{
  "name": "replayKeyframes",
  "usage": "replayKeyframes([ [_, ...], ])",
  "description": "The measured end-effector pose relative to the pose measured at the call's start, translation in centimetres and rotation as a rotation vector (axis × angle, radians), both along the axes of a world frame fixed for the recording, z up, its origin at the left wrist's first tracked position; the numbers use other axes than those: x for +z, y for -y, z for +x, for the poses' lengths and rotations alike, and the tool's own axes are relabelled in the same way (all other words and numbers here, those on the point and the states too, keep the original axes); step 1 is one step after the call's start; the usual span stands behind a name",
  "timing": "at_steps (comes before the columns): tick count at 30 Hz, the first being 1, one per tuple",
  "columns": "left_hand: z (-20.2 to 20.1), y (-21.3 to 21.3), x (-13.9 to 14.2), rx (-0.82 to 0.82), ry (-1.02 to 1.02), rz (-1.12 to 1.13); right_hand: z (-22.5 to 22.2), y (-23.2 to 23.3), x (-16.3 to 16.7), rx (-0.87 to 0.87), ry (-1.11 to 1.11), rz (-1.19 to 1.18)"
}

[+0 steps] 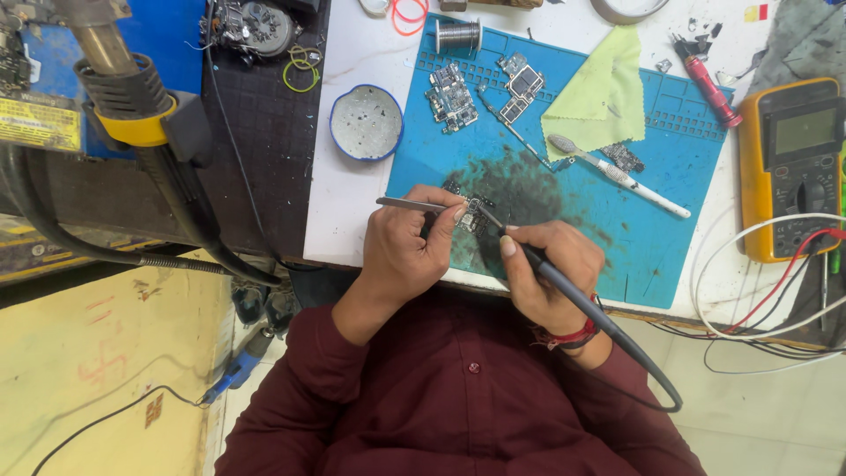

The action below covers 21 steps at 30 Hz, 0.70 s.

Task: The person uses a soldering iron and tweezers to reflow solder joints on a small circuit board. They repeatedly touch the iron to specific points while holding the board steady, then briefly inspect the work before continuing.

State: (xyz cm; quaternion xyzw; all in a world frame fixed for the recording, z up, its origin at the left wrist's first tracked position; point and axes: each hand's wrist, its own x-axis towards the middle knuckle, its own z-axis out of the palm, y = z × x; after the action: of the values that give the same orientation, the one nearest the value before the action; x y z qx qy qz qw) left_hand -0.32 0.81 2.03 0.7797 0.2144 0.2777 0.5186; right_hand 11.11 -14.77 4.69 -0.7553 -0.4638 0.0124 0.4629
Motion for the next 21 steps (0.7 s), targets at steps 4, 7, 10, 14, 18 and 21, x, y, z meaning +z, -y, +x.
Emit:
replayKeyframes([
  [4, -0.04, 0.00, 0.07, -0.004, -0.014, -0.004, -0.12, 0.04, -0.04, -0.027, 0.014, -0.003],
  [7, 0.00, 0.00, 0.09, -0.003, -0.006, 0.006, -0.04, 0.01, -0.13, -0.018, 0.006, 0.012],
  [10, -0.01, 0.03, 0.10, -0.004, -0.003, -0.004, -0.06, 0.10, -0.09, -0.012, 0.000, 0.012],
  [14, 0.01, 0.04, 0.07, -0.006, -0.001, 0.004, -0.07, 0.21, -0.07, -0.022, -0.008, 0.010],
  [18, -0.05, 0.07, 0.04, -0.003, -0.022, -0.008, -0.14, 0.18, -0.17, -0.037, 0.013, 0.008],
  [21, -0.07, 0.04, 0.01, -0.003, -0.006, 0.012, -0.17, 0.24, -0.19, -0.037, 0.006, 0.002],
])
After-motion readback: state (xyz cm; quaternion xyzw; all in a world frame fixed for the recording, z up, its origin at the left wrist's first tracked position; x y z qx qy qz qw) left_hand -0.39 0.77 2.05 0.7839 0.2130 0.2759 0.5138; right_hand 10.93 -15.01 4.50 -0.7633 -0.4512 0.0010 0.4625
